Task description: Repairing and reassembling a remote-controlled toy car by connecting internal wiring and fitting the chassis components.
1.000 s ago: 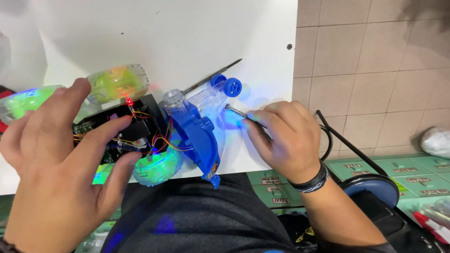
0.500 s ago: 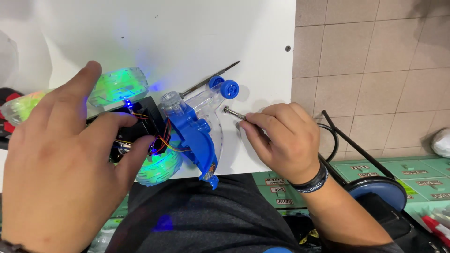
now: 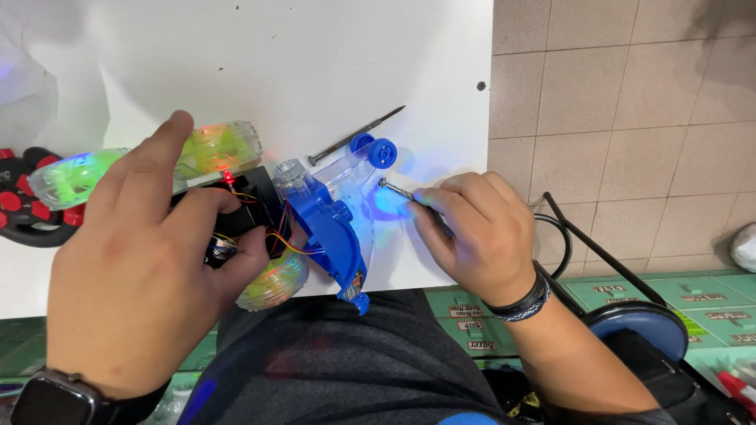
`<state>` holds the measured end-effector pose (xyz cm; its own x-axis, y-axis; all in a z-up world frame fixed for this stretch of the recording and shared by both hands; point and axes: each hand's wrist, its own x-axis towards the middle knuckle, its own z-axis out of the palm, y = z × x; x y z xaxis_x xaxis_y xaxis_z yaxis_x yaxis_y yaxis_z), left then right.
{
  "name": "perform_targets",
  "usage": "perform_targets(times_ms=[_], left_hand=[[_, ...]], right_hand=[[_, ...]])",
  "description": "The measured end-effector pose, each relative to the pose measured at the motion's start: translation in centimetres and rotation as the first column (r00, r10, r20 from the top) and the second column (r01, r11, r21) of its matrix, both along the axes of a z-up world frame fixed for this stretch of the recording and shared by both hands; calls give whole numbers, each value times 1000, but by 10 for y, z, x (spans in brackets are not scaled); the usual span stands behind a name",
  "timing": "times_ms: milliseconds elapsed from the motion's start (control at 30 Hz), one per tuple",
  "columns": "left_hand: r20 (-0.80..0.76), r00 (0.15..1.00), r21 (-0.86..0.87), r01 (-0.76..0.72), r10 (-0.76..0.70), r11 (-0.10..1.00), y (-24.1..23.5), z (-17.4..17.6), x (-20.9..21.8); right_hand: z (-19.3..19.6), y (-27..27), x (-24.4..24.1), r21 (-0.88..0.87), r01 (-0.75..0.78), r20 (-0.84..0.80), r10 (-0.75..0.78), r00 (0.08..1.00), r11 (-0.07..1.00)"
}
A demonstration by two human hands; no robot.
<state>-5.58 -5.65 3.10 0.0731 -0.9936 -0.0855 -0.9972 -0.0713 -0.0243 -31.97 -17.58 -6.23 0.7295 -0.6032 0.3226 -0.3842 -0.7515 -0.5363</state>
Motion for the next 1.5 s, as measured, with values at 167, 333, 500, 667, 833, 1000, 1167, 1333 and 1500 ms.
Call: perform_targets(times_ms=[167,333,500,667,833,1000,1167,1333,1500], left_hand=[[-6,1000,-17,-5,5,1000,4,-2,1],[-169,986,-55,-23,14,998,6,0,6],[-292,953,-79,59,-80,995,13,7,22],[-311,947,-72,66,-86,995,22,2,34],[-289,951,-153,65,-108,986,26,-6,34],[-199,973,-99,101,-119,990,28,-14,40],[-151,980,-82,119,-130,990,25,-14,42],[-180,973,-108,123,-141,986,26,-15,41],[-209,970,-100,106,-125,989,28,-16,45]], right_hand=[[3,0,1,7,11,-40,-10,999,1000],[19,-1,5,23,17,-46,-16,999,1000],[54,-5,28,-39,-109,-16,109,994,993],[86,-9,77,-85,-202,-36,199,979,976],[95,-2,113,-179,-200,-168,171,971,963],[85,2,128,-109,-250,-321,204,925,962],[84,6,134,-69,-255,-337,218,916,964],[81,7,136,-59,-268,-342,233,910,962],[75,7,134,-47,-264,-301,239,923,963]])
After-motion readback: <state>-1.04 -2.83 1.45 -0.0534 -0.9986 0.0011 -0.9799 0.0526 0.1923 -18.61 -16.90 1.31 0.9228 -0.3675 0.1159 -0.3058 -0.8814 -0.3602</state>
